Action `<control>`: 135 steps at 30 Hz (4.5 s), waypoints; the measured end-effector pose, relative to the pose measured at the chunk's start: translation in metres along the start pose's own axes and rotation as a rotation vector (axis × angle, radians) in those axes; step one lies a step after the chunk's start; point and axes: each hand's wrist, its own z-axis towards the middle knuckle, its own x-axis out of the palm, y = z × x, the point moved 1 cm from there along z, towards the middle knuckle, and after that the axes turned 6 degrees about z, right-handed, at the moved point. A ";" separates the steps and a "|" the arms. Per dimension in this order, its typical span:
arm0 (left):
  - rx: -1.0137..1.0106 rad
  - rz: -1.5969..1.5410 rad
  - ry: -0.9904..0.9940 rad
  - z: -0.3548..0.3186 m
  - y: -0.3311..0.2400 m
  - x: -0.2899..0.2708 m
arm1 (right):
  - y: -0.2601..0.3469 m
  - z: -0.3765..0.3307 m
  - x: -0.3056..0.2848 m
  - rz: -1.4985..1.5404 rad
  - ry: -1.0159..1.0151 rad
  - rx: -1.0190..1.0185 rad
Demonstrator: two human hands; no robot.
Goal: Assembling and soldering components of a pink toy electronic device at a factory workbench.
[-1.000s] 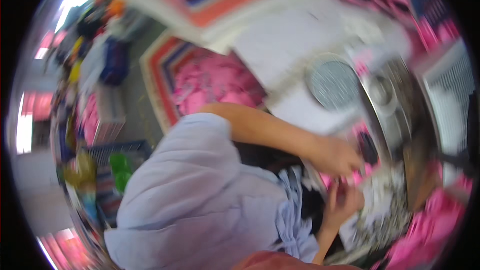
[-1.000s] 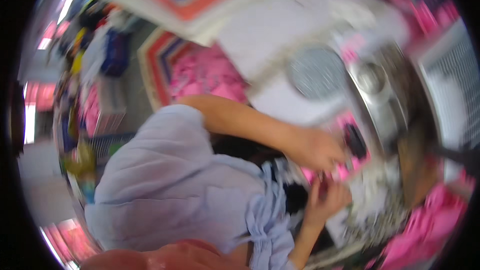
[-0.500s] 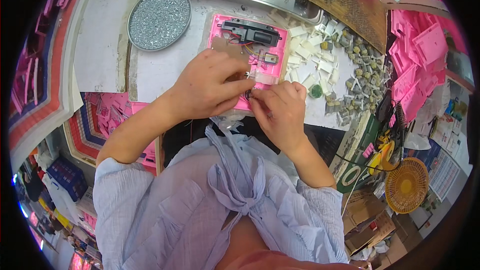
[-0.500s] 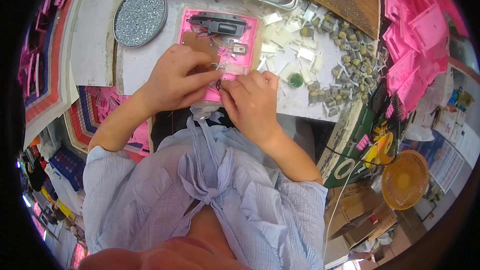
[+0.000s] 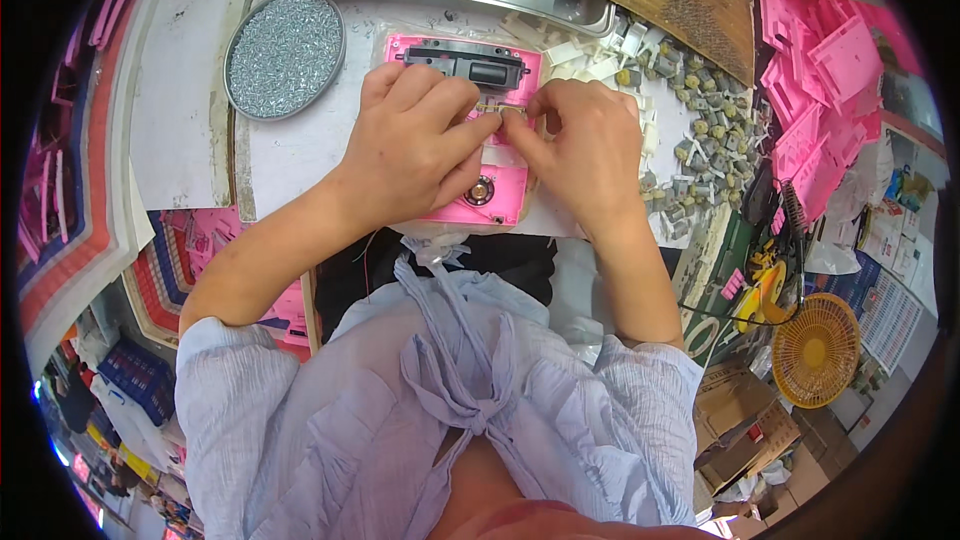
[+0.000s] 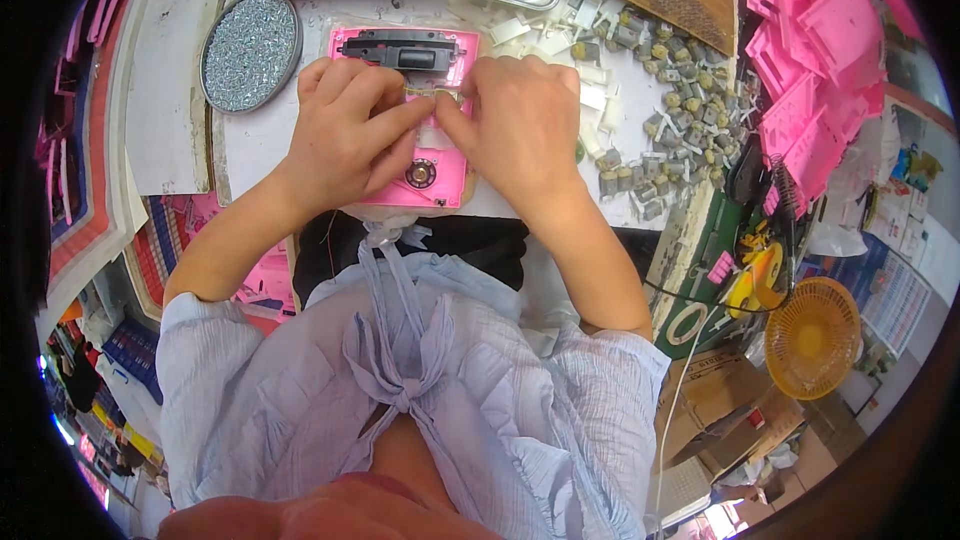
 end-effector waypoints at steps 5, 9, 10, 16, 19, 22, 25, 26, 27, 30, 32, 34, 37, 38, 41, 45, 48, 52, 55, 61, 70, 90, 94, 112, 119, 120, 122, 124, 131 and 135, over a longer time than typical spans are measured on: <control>0.022 0.033 -0.017 0.004 0.001 0.005 | 0.002 0.001 0.000 -0.082 -0.009 -0.079; 0.050 0.067 -0.006 0.004 0.003 0.006 | -0.006 -0.001 0.002 0.186 0.036 0.086; 0.049 0.056 0.001 0.004 0.003 0.006 | -0.007 -0.001 0.003 0.188 0.038 0.092; 0.070 0.053 0.022 0.005 0.003 0.008 | 0.016 0.005 0.004 -0.276 0.109 -0.067; 0.087 0.072 0.008 0.007 0.002 0.008 | 0.028 0.005 0.001 -0.418 0.193 -0.206; 0.105 0.079 0.007 0.008 0.003 0.008 | 0.032 0.013 -0.014 -0.377 0.370 -0.182; 0.093 0.065 0.033 0.010 0.000 0.007 | 0.006 0.023 -0.014 -0.127 0.359 -0.032; 0.093 0.072 0.048 0.011 0.000 0.005 | -0.003 0.025 -0.015 -0.063 0.339 -0.015; 0.096 0.072 0.063 0.011 0.001 0.005 | -0.007 0.027 -0.013 -0.010 0.347 0.093; 0.110 0.040 0.085 0.017 0.000 0.001 | -0.011 0.035 -0.025 0.148 0.475 0.254; 0.120 0.038 0.103 0.020 0.000 0.000 | -0.025 0.037 -0.021 0.277 0.512 0.290; 0.131 0.030 0.121 0.021 0.001 -0.002 | -0.036 0.038 -0.017 0.441 0.582 0.341; 0.142 0.027 0.144 0.022 0.002 -0.001 | -0.040 0.035 -0.017 0.548 0.583 0.383; 0.147 0.026 0.151 0.022 0.002 -0.001 | -0.039 0.034 -0.015 0.512 0.562 0.363; 0.141 0.030 0.172 0.022 0.003 -0.003 | -0.033 0.033 -0.014 0.410 0.506 0.301; 0.155 0.038 0.168 0.025 0.002 -0.004 | -0.026 0.031 -0.017 0.343 0.459 0.267; 0.175 0.039 0.155 0.030 0.004 -0.001 | -0.026 0.029 -0.017 0.338 0.455 0.299; 0.207 0.002 0.143 0.038 0.015 0.004 | -0.042 0.026 -0.030 0.457 0.502 0.208; 0.256 0.004 0.122 0.044 0.024 0.003 | -0.111 0.057 -0.104 0.540 0.142 0.322; 0.424 0.002 0.074 0.064 0.030 0.013 | -0.378 0.086 -0.293 -1.245 -0.348 0.258; 0.513 0.031 0.119 0.075 0.035 0.014 | -0.398 0.096 -0.280 -1.120 -0.096 0.247; 0.130 -0.086 -0.266 0.059 -0.008 -0.026 | -0.007 -0.039 -0.086 1.557 -0.248 0.253; -0.211 -0.645 -0.084 0.053 0.017 -0.044 | 0.011 -0.015 -0.082 1.335 -0.067 0.038; -0.478 -0.323 0.087 -0.027 0.014 -0.023 | 0.017 -0.097 0.016 0.494 0.025 0.244; -0.674 -0.357 0.100 -0.041 0.007 -0.026 | 0.004 -0.081 0.015 0.543 0.135 0.201; -0.681 -0.335 0.100 -0.043 0.005 -0.027 | 0.004 -0.081 0.014 0.526 0.153 0.190; -0.696 -0.290 0.101 -0.046 -0.001 -0.029 | 0.004 -0.080 0.011 0.541 0.178 0.228; -0.698 -0.192 0.132 -0.049 -0.005 -0.031 | 0.004 -0.080 0.012 0.504 0.174 0.211; -0.737 -0.277 0.123 -0.066 0.000 -0.016 | 0.017 -0.068 -0.005 0.078 0.299 0.112; -0.751 -0.347 0.192 -0.064 0.007 -0.025 | 0.020 -0.049 -0.025 -0.029 0.425 0.051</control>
